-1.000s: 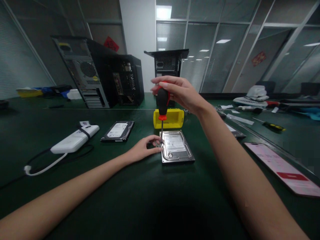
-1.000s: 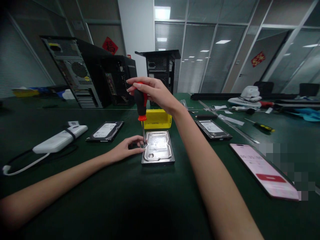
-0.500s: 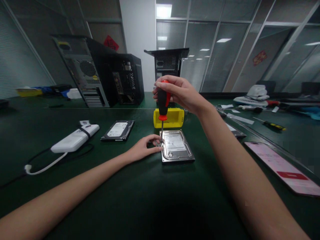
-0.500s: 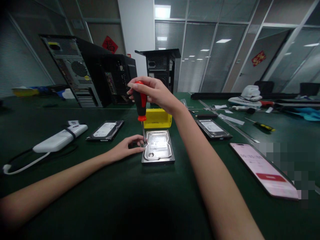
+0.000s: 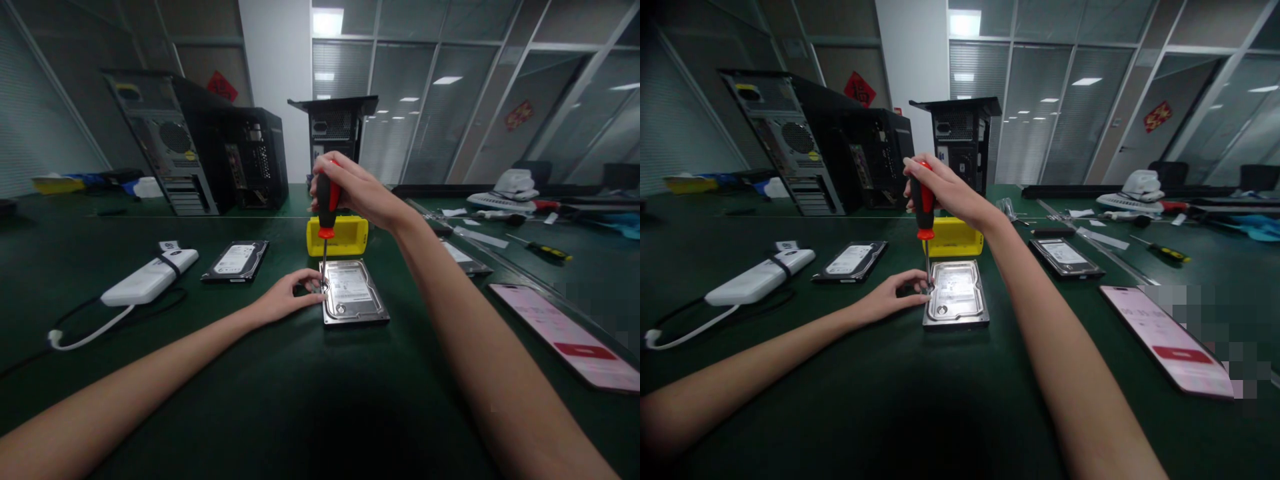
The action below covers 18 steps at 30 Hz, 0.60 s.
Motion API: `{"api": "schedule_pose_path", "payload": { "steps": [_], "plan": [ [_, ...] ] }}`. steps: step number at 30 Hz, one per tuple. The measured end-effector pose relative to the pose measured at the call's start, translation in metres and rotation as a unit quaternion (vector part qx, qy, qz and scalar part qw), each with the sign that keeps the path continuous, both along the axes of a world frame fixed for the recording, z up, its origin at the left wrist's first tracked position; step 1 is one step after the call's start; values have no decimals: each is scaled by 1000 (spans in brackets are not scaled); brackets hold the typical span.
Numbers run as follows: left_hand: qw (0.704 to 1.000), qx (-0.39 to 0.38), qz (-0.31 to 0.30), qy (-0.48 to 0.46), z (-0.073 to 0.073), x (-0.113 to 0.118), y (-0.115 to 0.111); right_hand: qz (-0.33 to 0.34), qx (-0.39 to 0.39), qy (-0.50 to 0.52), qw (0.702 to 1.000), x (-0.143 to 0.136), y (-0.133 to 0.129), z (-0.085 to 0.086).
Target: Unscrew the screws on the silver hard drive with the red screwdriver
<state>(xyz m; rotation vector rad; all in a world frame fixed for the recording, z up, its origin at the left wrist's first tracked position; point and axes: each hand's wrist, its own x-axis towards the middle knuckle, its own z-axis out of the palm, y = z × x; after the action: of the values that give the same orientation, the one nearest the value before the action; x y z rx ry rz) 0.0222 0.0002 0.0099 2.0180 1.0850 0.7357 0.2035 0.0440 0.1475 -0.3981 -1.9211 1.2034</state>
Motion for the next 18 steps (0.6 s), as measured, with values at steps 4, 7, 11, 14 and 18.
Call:
{"api": "schedule_pose_path", "payload": {
  "steps": [4,7,11,14,18],
  "plan": [
    [1000,2,-1,-1,0,-1,0,-4,3,-18,1000,0,-1,0],
    [1000,2,-2,-1,0,-1,0,-22,22,-23,999,1,1,0],
    [1000,0,-1,-2,0,0,0,-51,51,-34,997,2,6,-2],
    [1000,2,0,-3,0,0,0,-67,61,-38,995,0,7,-3],
    [1000,5,-1,0,-1,0,1,-71,70,-36,994,-4,4,-2]
  ]
}}
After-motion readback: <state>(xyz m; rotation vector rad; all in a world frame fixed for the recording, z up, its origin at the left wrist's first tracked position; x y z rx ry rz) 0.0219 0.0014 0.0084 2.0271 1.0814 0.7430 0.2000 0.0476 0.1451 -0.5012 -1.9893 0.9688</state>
